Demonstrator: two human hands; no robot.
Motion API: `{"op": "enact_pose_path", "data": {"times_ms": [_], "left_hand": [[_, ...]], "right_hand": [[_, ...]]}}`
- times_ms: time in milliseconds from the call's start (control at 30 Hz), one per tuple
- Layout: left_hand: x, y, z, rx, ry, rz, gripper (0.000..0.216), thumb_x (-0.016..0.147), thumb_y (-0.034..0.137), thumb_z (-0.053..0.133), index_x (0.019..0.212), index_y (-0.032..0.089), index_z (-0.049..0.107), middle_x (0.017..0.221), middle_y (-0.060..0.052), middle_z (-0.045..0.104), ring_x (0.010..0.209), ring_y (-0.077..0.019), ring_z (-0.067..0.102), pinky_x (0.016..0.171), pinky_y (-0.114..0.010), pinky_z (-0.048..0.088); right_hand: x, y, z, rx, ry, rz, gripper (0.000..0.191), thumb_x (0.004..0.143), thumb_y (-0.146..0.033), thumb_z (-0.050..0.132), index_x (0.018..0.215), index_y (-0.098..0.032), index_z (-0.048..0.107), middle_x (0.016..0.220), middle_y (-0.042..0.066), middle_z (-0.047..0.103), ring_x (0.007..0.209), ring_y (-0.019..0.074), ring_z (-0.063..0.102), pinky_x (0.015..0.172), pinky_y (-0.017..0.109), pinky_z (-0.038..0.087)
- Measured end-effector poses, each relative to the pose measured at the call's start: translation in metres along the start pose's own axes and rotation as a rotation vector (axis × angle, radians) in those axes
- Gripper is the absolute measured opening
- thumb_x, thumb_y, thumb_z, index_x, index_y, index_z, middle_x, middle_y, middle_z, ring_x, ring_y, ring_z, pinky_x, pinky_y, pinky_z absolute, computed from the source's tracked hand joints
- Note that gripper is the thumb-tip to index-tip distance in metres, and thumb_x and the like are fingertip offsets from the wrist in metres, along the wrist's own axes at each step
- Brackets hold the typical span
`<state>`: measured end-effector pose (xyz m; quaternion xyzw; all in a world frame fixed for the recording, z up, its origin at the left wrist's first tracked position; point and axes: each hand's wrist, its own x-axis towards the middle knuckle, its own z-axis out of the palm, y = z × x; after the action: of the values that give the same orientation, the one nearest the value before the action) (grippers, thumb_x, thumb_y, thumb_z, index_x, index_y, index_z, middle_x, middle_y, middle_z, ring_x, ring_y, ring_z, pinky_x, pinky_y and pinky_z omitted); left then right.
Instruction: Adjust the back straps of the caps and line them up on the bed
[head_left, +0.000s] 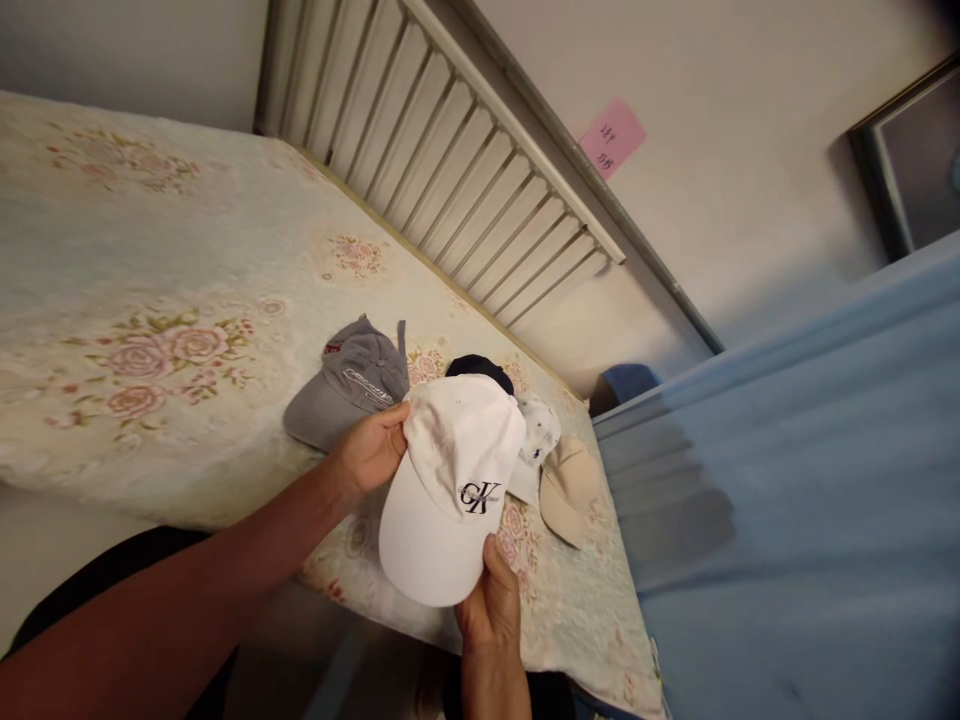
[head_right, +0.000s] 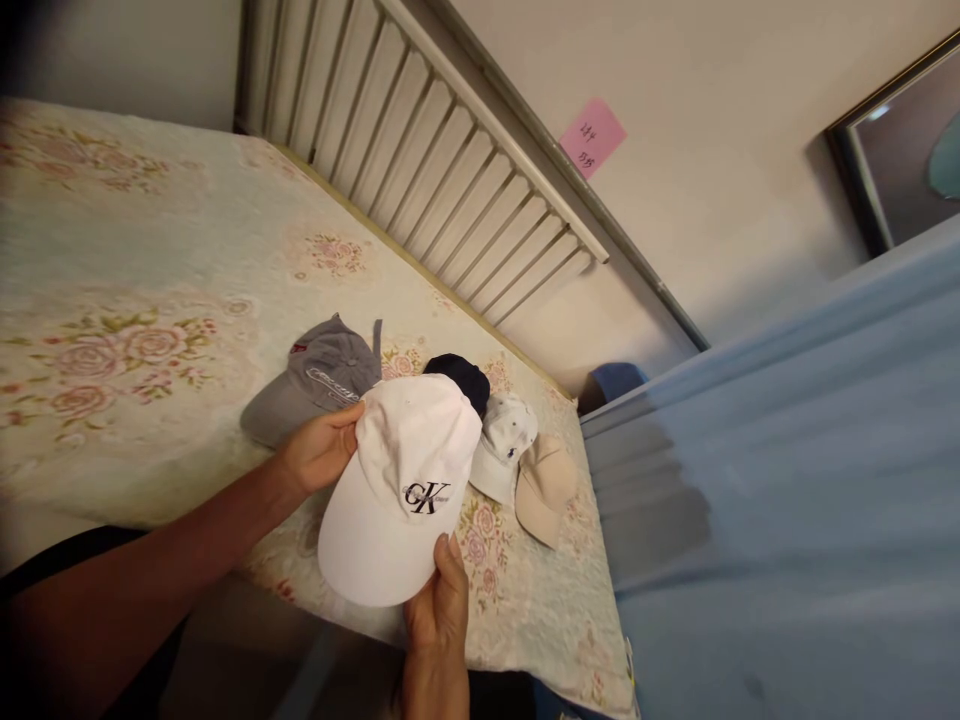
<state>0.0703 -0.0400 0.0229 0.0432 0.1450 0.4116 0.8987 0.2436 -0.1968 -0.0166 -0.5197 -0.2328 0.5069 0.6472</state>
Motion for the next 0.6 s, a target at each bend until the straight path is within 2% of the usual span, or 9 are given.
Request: {"op": "enact_pose_path", "data": {"times_ms": [167, 267, 467, 600], "left_hand": [[-0.005, -0.009, 0.001, 0.046, -0.107, -0.123, 0.036, 0.093, 0.030, 0.044, 0.115, 0.009, 0.063, 0.085, -0.009, 0.076, 0.090, -0.0242, 0.070, 0.090, -0.037, 0.051], [-0.006, -0.015, -0.001, 0.040, -0.174, -0.235, 0.042, 0.089, 0.034, 0.049, 0.119, 0.007, 0.062, 0.091, -0.012, 0.076, 0.093, -0.0265, 0.070, 0.093, -0.040, 0.049], [-0.006, -0.017, 0.000, 0.038, -0.141, -0.231, 0.042, 0.090, 0.035, 0.050, 0.120, 0.008, 0.061, 0.089, -0.011, 0.077, 0.089, -0.0259, 0.071, 0.088, -0.038, 0.051], [-0.004, -0.015, 0.003, 0.042, -0.083, -0.226, 0.044, 0.092, 0.037, 0.047, 0.122, 0.008, 0.059, 0.086, -0.012, 0.077, 0.084, -0.0255, 0.072, 0.086, -0.037, 0.053]], "right_hand": [[0.003, 0.004, 0.000, 0.008, 0.002, 0.019, 0.054, 0.072, -0.046, 0.068, 0.120, -0.021, 0.062, 0.113, 0.009, 0.071, 0.117, 0.0303, 0.060, 0.106, 0.051, 0.042], [0.005, 0.005, -0.002, 0.033, 0.012, 0.044, 0.051, 0.072, -0.046, 0.069, 0.116, -0.020, 0.064, 0.110, 0.009, 0.072, 0.117, 0.0301, 0.060, 0.105, 0.051, 0.042], [0.004, 0.006, -0.001, 0.055, 0.027, 0.055, 0.046, 0.070, -0.044, 0.071, 0.108, -0.019, 0.067, 0.107, 0.009, 0.073, 0.115, 0.0301, 0.061, 0.104, 0.049, 0.043], [-0.001, 0.007, 0.002, 0.003, 0.004, 0.052, 0.038, 0.069, -0.045, 0.072, 0.098, -0.020, 0.069, 0.100, 0.008, 0.073, 0.106, 0.0279, 0.065, 0.095, 0.045, 0.049]]}}
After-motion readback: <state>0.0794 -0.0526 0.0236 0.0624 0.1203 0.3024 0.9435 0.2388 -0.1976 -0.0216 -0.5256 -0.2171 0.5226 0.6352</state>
